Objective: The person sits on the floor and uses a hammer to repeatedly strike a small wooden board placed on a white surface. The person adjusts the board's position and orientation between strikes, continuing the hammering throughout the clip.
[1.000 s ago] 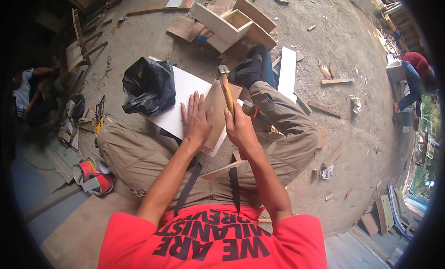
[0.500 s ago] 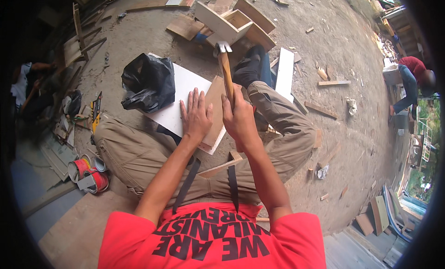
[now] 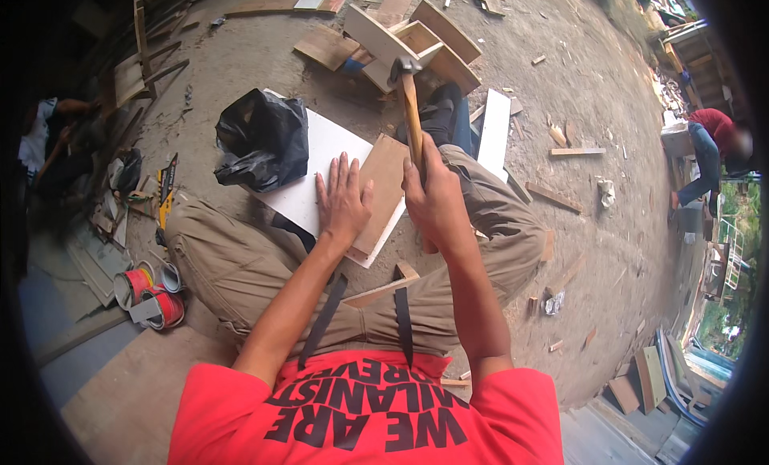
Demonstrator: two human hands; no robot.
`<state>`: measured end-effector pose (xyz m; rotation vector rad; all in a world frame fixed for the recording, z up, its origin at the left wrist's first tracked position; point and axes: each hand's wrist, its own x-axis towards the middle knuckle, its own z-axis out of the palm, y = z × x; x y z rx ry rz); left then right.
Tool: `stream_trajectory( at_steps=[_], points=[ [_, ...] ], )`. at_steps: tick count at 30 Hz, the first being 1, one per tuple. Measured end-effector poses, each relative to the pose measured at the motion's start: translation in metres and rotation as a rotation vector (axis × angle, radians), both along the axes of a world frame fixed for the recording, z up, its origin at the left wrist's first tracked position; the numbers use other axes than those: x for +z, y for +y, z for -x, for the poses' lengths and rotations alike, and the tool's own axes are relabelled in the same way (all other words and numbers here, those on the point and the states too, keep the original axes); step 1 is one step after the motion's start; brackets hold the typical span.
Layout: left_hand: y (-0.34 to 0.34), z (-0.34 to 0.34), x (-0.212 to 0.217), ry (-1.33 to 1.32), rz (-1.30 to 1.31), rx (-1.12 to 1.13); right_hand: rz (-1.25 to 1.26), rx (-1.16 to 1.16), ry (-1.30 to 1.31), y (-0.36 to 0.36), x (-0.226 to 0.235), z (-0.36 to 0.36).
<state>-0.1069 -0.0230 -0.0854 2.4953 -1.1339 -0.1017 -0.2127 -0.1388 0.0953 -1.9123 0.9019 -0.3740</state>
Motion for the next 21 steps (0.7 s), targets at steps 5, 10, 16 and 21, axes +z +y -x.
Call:
stream_trajectory(
  at_steps=[5, 10, 16, 21],
  points=[
    [-0.003, -0.001, 0.0, -0.055, -0.007, 0.001, 0.016, 0.013, 0.062, -0.004, -0.029, 0.023],
    [0.0, 0.001, 0.0, -0.017, -0.006, 0.008, -0.072, -0.143, -0.293, 0.0, -0.007, 0.008],
    [-0.002, 0.001, 0.003, 0.003, -0.007, 0.001, 0.095, -0.119, -0.057, 0.017, -0.059, 0.015],
    [-0.004, -0.002, 0.003, -0.012, -0.008, 0.003, 0.123, -0.086, -0.048, 0.021, -0.064, 0.029]
  ],
)
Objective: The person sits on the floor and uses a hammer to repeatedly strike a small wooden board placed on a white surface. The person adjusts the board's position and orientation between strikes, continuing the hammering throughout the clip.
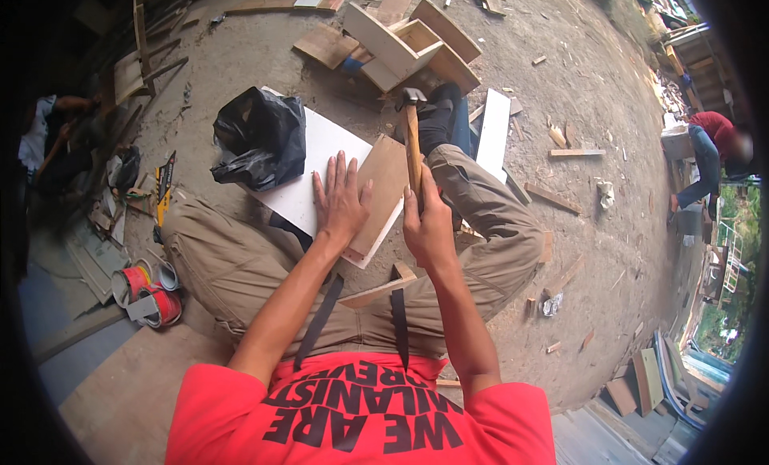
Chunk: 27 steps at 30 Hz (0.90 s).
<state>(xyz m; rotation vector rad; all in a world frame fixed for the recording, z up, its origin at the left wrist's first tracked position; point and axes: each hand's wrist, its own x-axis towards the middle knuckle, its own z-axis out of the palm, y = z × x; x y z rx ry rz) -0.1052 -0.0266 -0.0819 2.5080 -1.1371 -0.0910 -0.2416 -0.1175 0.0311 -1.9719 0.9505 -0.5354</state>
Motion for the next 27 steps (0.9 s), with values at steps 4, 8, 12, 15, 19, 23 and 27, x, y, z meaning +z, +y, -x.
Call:
stream_trajectory(
  at_steps=[4, 8, 12, 15, 19, 23, 27],
  points=[
    [0.003, 0.003, -0.001, 0.029, -0.014, -0.004, -0.144, -0.066, -0.196, -0.013, 0.045, -0.006],
    [0.002, 0.003, -0.001, 0.032, -0.001, -0.01, -0.098, -0.084, -0.439, -0.01, 0.046, -0.012],
    [0.003, 0.004, -0.001, 0.025, 0.004, -0.011, 0.069, -0.044, -0.118, 0.006, -0.007, -0.001],
    [0.001, 0.004, -0.001, 0.011, -0.001, -0.027, 0.059, 0.02, -0.008, 0.016, -0.052, 0.018],
    [0.006, 0.008, -0.005, 0.018, -0.011, -0.016, -0.135, -0.095, -0.087, 0.001, 0.022, 0.014],
    [0.005, 0.006, -0.005, 0.034, 0.008, -0.008, -0.182, -0.102, -0.289, -0.013, 0.068, 0.004],
    [0.004, 0.006, -0.007, 0.011, 0.028, -0.004, -0.077, -0.074, -0.24, -0.013, 0.046, 0.001]
  ],
)
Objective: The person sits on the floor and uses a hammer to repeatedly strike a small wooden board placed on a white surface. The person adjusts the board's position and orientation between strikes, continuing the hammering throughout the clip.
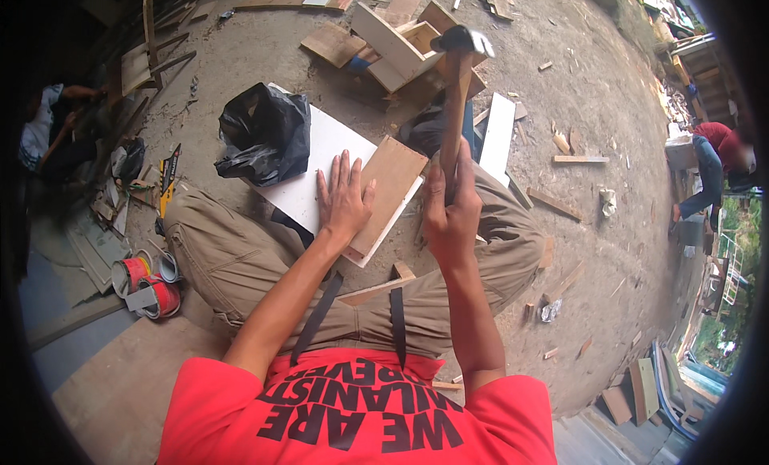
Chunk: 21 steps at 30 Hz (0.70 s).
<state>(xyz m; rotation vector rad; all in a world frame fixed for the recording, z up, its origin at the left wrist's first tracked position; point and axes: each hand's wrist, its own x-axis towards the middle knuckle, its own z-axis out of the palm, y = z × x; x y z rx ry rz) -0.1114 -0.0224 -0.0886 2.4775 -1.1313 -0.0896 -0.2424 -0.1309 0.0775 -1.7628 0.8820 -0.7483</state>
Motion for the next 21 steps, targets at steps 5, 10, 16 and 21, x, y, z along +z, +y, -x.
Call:
stream_trajectory(
  at_steps=[5, 10, 16, 21],
  points=[
    [-0.005, 0.002, 0.007, 0.031, -0.033, -0.017, 0.146, 0.125, 0.277, 0.025, -0.088, 0.022],
    [0.002, 0.003, 0.006, -0.021, -0.043, -0.006, -0.083, 0.067, 0.153, 0.014, -0.013, 0.016],
    [-0.002, 0.001, 0.007, -0.003, -0.021, -0.004, -0.025, 0.008, -0.065, 0.004, 0.02, 0.007],
    [-0.005, 0.003, 0.007, -0.021, -0.019, -0.013, 0.101, 0.023, 0.049, 0.034, -0.088, 0.016]
  ],
)
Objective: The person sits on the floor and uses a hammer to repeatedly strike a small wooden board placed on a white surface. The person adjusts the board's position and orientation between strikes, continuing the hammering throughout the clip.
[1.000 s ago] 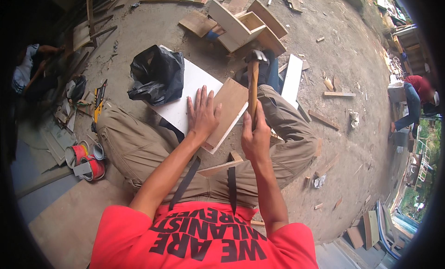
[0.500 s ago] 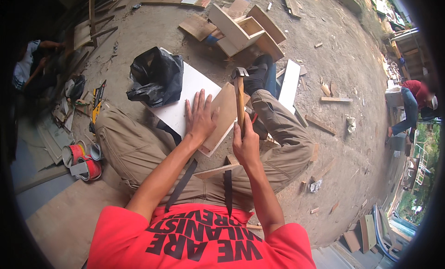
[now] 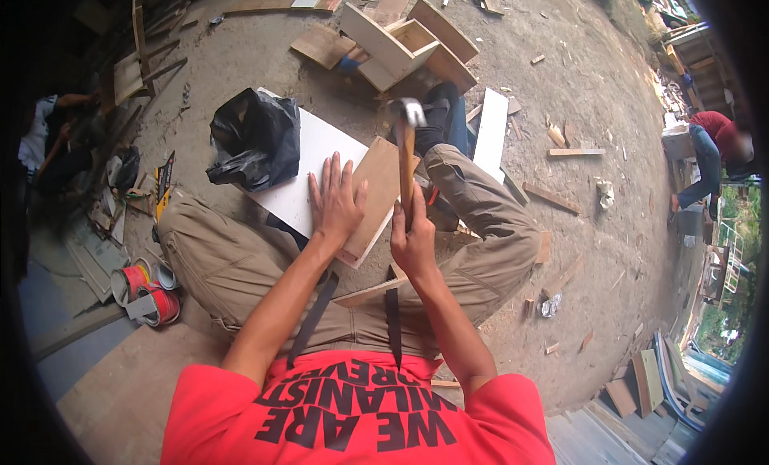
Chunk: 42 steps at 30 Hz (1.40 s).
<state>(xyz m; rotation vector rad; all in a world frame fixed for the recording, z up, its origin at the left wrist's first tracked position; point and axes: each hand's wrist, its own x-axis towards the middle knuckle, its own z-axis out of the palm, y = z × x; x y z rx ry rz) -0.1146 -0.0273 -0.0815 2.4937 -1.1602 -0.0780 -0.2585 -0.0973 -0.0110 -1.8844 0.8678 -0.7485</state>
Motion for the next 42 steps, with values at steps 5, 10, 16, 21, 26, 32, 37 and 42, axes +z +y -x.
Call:
stream_trajectory(
  at_steps=[5, 10, 16, 21, 26, 32, 37, 42],
  points=[
    [0.002, -0.003, -0.004, -0.011, 0.008, 0.018, 0.015, 0.032, 0.023, -0.009, 0.038, -0.002],
    [0.002, 0.0, -0.004, 0.005, 0.015, 0.016, 0.0, -0.015, -0.378, -0.008, 0.076, 0.0],
    [0.0, -0.001, -0.001, -0.001, 0.023, 0.005, 0.138, 0.01, -0.052, 0.005, -0.012, 0.016],
    [-0.004, 0.0, -0.001, 0.027, -0.008, 0.035, -0.084, 0.029, 0.171, 0.018, -0.007, 0.023],
    [0.002, 0.001, -0.003, 0.017, 0.019, 0.026, -0.074, 0.046, 0.029, -0.005, 0.082, 0.01],
    [0.001, 0.002, -0.001, 0.028, 0.019, 0.018, -0.033, 0.001, -0.034, -0.035, 0.074, -0.018],
    [-0.002, 0.004, 0.002, 0.064, 0.028, 0.024, -0.316, 0.112, 0.358, -0.038, 0.024, 0.012],
    [0.001, 0.003, -0.003, 0.018, 0.037, 0.038, -0.311, 0.053, 0.09, -0.067, 0.091, 0.011]
  ],
)
